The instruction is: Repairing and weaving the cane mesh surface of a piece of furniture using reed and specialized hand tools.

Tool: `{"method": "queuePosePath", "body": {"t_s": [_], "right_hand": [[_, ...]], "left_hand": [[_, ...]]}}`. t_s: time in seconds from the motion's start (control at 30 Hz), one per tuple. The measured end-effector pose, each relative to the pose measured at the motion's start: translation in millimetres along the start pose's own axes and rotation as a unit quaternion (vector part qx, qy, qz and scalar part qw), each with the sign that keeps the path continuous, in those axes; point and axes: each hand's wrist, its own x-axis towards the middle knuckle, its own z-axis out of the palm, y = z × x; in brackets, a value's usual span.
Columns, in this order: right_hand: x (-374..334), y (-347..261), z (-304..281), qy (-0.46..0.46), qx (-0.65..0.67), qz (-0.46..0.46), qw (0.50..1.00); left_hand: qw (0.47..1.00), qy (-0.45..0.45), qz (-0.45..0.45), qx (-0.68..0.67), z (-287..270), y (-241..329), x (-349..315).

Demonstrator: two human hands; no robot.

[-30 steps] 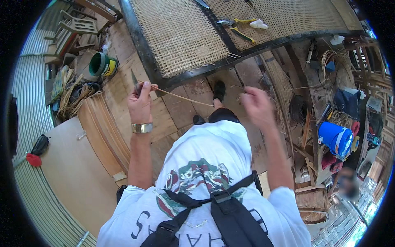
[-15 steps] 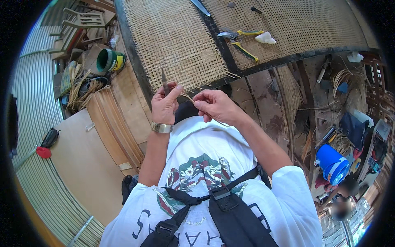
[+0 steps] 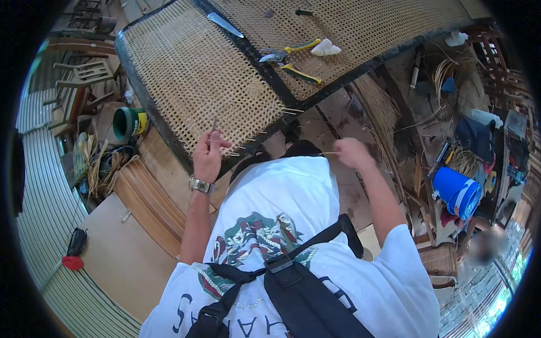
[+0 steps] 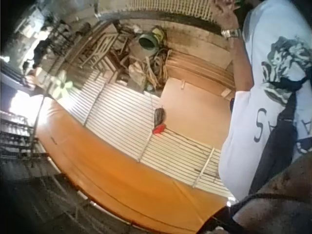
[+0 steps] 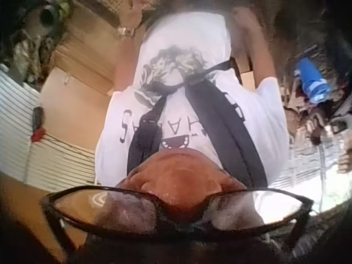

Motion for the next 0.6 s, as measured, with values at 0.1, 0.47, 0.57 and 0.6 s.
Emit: {"method": "queuePosePath", "body": {"t_s": [0.1,0.47,0.57,0.6], "right_hand": [[-8,43,-4,0.040,-0.013,0.087,0.995],[90,-105,-28,0.218,0.129,-0.124,0.959],[92,-107,-35,0.176,0.115,-0.117,0.971],[91,-108,-37,0.176,0.108,-0.106,0.973]], "left_hand": [[0.979,-0.109,-0.013,0.173,-19,-2,18],[0.812,-0.302,0.075,0.493,69,10,75],[0.814,-0.296,0.084,0.494,80,4,77],[0.813,-0.296,0.079,0.496,85,2,79]]}}
